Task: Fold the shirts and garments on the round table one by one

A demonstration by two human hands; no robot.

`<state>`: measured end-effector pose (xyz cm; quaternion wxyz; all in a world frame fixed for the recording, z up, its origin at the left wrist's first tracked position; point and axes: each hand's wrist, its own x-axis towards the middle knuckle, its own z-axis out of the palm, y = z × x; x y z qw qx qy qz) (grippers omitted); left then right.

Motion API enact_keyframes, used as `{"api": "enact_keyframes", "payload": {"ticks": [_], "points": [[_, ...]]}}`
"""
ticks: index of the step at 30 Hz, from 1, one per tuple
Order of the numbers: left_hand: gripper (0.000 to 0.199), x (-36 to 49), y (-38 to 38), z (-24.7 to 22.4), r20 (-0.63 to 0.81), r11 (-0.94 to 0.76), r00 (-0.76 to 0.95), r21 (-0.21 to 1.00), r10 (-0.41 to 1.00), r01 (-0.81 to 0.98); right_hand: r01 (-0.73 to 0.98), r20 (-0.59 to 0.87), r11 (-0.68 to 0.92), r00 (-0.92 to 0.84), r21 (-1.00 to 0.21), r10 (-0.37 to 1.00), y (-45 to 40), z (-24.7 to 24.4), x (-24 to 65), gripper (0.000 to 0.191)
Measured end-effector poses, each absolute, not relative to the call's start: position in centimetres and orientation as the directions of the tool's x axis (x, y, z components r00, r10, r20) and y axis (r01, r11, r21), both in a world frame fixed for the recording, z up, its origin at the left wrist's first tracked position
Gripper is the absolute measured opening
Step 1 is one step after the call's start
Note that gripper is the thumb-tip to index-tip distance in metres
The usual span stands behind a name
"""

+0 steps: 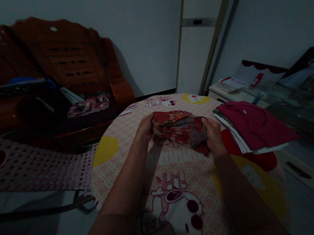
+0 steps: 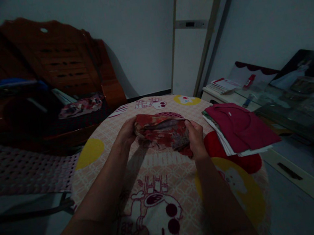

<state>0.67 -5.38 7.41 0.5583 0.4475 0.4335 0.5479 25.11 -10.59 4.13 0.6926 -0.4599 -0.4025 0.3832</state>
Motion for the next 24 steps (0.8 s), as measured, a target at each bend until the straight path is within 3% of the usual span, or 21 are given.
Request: {"api": "enact_keyframes", "payload": {"ticks": [3, 6, 10, 13, 15, 17, 20, 24], "points": [[0.031, -0.2, -5.8, 8.2, 0.035, -0.011, 0.119, 0.98, 0.992, -0.201, -0.09, 0.222, 0.279, 0.398, -0.956, 0.89, -10.2, 3.7, 26.2, 0.033], [0.035, -0.2, -6.2, 8.6, 0.07, -0.039, 0.167, 0.983, 0.983, -0.182, 0.129, 0.285, 0.254, 0.407, -0.959, 0.868, -10.2, 3.9, 26.5, 0.031], [0.033, 1.2, -7.3, 8.9, 0.127, -0.104, 0.261, 0.989, 0.957, -0.1, 0.358, 0.425, 0.336, 0.207, -0.871, 0.881, -11.2, 5.4, 24.5, 0.042], [0.034, 2.8, -8.6, 9.3, 0.112, -0.126, 0.423, 0.992, 0.899, 0.006, 0.314, 0.433, 0.412, -0.005, -0.855, 0.901, -12.2, 6.0, 22.3, 0.059], [0.035, 3.7, -9.3, 9.6, 0.116, -0.146, 0.506, 0.989, 0.854, 0.021, 0.288, 0.35, 0.361, -0.089, -0.887, 0.932, -12.6, 5.8, 21.2, 0.048], [0.036, 4.0, -9.4, 9.6, 0.151, -0.182, 0.534, 0.983, 0.832, 0.006, 0.269, 0.242, 0.263, -0.11, -0.926, 0.964, -12.7, 5.2, 20.8, 0.026], [0.032, 3.8, -8.7, 9.1, 0.208, -0.244, 0.429, 0.969, 0.879, 0.029, 0.133, 0.183, 0.182, -0.006, -0.974, 0.983, -12.3, 4.6, 21.2, 0.015], [0.022, 2.8, -7.1, 7.8, 0.187, -0.243, 0.309, 0.958, 0.932, 0.154, -0.188, 0.176, 0.258, 0.367, -0.948, 0.913, -11.2, 4.9, 23.1, 0.016]]}}
